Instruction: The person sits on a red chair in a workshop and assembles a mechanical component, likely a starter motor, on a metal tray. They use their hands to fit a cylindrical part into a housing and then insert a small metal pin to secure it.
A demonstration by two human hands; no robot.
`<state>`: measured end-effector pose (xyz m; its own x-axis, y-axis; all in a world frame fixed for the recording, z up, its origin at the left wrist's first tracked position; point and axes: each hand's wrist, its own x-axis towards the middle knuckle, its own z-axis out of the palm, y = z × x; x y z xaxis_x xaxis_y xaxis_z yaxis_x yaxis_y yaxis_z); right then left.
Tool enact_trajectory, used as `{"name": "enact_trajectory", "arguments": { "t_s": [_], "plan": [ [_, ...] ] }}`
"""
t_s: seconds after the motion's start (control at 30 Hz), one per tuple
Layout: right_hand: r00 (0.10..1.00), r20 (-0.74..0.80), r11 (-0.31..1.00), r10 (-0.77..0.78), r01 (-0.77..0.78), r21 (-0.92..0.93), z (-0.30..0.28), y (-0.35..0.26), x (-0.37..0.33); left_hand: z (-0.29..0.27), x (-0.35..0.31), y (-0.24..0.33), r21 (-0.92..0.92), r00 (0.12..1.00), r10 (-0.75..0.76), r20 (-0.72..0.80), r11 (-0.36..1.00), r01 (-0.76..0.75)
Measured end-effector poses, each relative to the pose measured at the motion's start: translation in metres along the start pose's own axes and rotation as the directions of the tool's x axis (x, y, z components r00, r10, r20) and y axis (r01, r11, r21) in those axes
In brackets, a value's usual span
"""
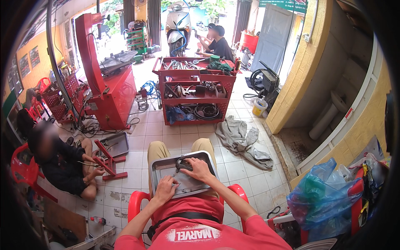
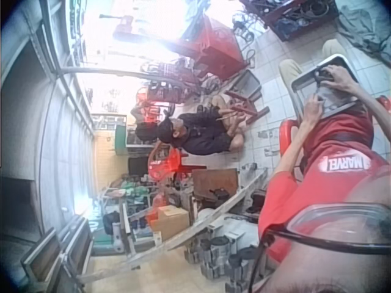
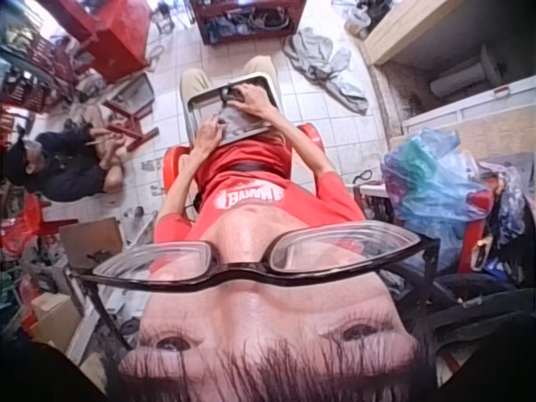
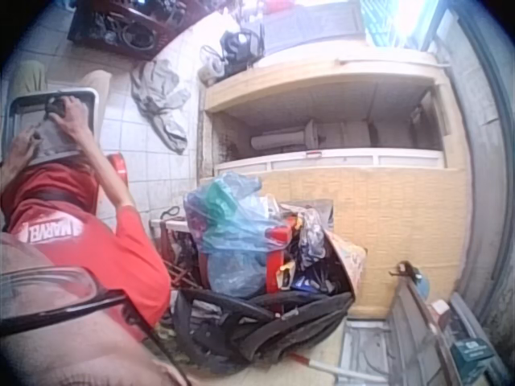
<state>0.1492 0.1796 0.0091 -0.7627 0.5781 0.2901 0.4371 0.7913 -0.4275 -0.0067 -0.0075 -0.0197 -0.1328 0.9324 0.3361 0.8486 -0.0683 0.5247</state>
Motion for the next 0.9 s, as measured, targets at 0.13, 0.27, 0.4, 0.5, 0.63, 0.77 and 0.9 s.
{"name": "enact_trajectory", "arguments": {
  "t_s": [0.13,0.27,0.4,0.5,0.63,0.77,0.9],
  "plan": [
    [1.0,-0.015,1.0,0.011,-0.01,0.013,-0.003,-0.003,0.0,-0.001,0.0,0.001,-0.012,1.0,0.002,-0.008,1.0,-0.002],
    [0.975,-0.221,0.999,-0.034,0.041,0.026,-0.011,-0.011,0.001,0.003,-0.001,-0.003,-0.072,0.997,-0.055,-0.045,0.996,0.051],
    [0.872,-0.432,0.972,-0.229,0.229,-0.053,-0.034,-0.028,0.005,0.011,0.005,-0.019,-0.317,0.965,-0.214,-0.154,0.935,0.157],
    [0.939,-0.025,0.922,-0.344,0.343,0.18,-0.03,-0.026,0.004,0.004,0.012,-0.02,-0.378,0.937,-0.309,-0.161,0.897,0.231],
    [0.791,0.412,0.892,-0.452,0.391,0.227,-0.014,-0.034,-0.006,0.0,0.012,-0.016,-0.354,0.924,-0.336,-0.185,0.899,0.256],
    [0.778,0.485,0.914,-0.4,0.375,0.152,-0.005,-0.04,-0.016,-0.007,0.013,-0.007,-0.292,0.937,-0.281,-0.206,0.932,0.215],
    [0.786,0.494,0.927,-0.373,0.336,0.165,-0.008,-0.039,-0.015,-0.005,0.011,-0.01,-0.243,0.942,-0.249,-0.225,0.951,0.193]
  ]
}}
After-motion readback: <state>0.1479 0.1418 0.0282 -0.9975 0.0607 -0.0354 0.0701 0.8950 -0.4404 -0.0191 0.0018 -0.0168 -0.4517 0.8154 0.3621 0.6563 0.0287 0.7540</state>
